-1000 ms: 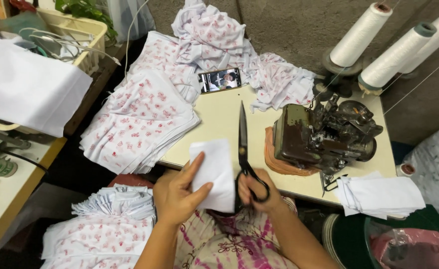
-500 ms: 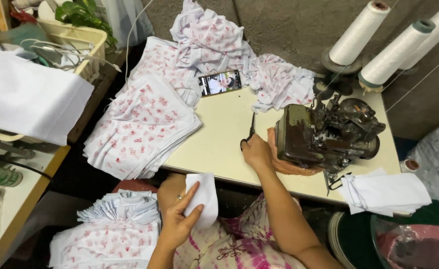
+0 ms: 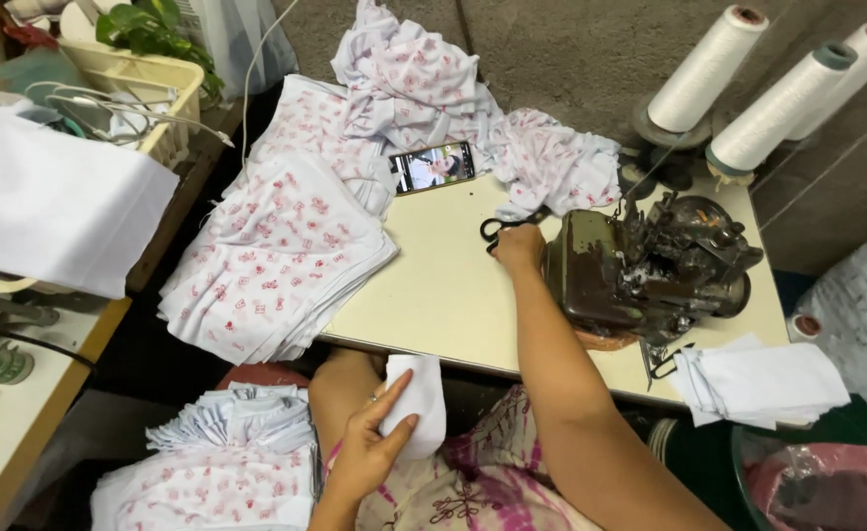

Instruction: Cutting small pieces of white fabric using scissors at a workbench in a sewing factory.

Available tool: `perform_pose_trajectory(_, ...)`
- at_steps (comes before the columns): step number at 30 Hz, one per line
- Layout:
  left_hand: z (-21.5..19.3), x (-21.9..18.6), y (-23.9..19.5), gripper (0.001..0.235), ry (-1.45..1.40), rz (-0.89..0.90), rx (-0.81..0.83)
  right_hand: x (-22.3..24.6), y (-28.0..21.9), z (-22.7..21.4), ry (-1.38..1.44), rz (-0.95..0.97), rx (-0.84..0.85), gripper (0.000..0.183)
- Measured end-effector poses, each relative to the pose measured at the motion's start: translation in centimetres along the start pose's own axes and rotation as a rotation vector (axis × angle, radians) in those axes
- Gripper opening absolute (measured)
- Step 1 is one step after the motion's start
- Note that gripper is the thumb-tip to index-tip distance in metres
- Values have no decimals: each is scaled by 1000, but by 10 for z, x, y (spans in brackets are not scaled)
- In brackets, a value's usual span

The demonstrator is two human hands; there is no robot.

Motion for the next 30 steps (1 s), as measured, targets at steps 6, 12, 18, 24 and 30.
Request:
perform_pose_trajectory(6, 27, -29, 12, 53, 18, 122, 163, 52, -142, -7, -564, -209, 391, 59)
perform_pose_trajectory(12, 65, -40, 38, 68, -228, 107, 196, -9, -226, -40, -242, -438, 1158, 24)
perform_pose_trajectory(18, 167, -28, 52, 64, -14, -58, 619, -34, -186, -171, -64, -541, 638, 16)
perform_pose_trajectory(24, 290, -9, 50, 9, -273, -131, 862, -108, -124, -365, -1, -470, 146, 19)
perform_pose_trajectory(30, 424, -18, 103, 22, -398, -237, 599, -139, -68, -498, 174, -499, -325, 20)
Point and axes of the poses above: each hand's wrist, its own y-axis towards the middle knuckle, its own z-axis out of the palm, x = y × z, the point moved 9 cm from there along y, towards the middle knuckle, and after that the axes turned 4 degrees about y, right-handed, at the moved point
